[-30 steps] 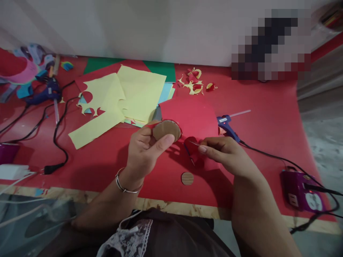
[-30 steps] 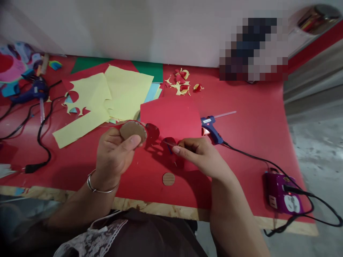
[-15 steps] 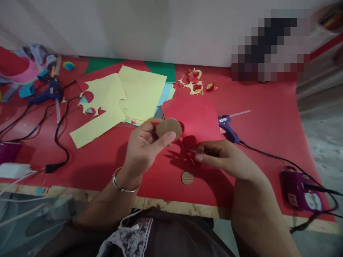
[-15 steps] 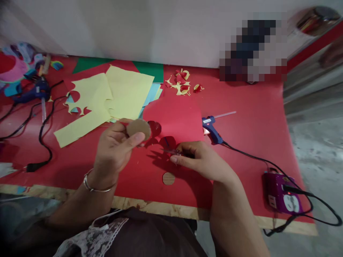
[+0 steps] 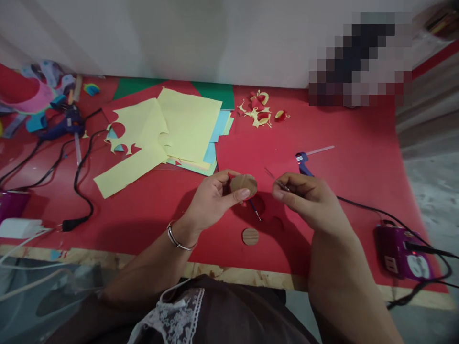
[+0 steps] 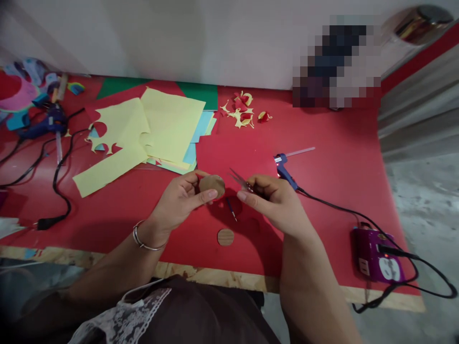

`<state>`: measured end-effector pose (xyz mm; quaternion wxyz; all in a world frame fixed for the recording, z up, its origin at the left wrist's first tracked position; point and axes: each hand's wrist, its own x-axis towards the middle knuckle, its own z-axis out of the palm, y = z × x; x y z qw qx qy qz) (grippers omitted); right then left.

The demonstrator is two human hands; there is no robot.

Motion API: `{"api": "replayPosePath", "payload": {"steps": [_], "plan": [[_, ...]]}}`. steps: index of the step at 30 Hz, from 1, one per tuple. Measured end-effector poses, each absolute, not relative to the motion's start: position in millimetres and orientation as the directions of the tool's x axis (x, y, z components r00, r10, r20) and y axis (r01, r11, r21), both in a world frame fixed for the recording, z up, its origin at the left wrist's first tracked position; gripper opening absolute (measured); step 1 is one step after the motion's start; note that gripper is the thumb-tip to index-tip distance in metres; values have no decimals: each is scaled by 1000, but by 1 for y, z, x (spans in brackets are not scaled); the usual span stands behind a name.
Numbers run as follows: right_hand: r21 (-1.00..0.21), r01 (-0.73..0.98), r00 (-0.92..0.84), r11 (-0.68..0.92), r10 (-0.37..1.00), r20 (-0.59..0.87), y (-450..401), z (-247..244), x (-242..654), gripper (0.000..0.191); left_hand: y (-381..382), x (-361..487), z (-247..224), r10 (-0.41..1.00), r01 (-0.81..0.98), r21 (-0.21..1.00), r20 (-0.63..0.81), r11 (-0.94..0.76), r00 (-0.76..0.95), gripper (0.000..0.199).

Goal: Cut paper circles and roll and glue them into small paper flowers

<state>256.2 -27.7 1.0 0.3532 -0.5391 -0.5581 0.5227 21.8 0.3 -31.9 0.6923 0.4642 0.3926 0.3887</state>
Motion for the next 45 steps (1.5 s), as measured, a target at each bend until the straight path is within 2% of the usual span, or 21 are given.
{"api": "replayPosePath", "payload": {"steps": [4,8,12,25,32,36,40,45], "plan": [[-979,180,-70,-92,992,-106,-27,-5,248,32,-2,24,-33,885,-173,944,-185,280,427,37],[-981,151,-117,-119,984,-137,-27,-10,241,32,-4,25,-33,848,-88,965,-170,246,502,32],[-983,130,-162,-129,975,-149,-26,-12,238,33,-5,25,-32,844,7,978,-185,210,503,32],[-976,189,-198,-110,969,-147,-26,-7,238,31,-8,24,-31,827,-16,972,-190,234,529,31],[-977,189,-149,-103,980,-132,-26,-8,238,39,-5,26,-29,847,-169,942,-170,289,504,33],[-978,184,-117,-98,986,-121,-26,-7,236,38,-6,29,-29,846,-283,868,-244,408,474,39],[-977,187,-86,-101,989,-119,-26,-8,236,37,-9,32,-28,794,-290,792,-357,537,493,44],[-976,204,-74,-81,992,-98,-26,-9,236,33,-10,34,-26,793,-338,749,-393,570,466,42]]}}
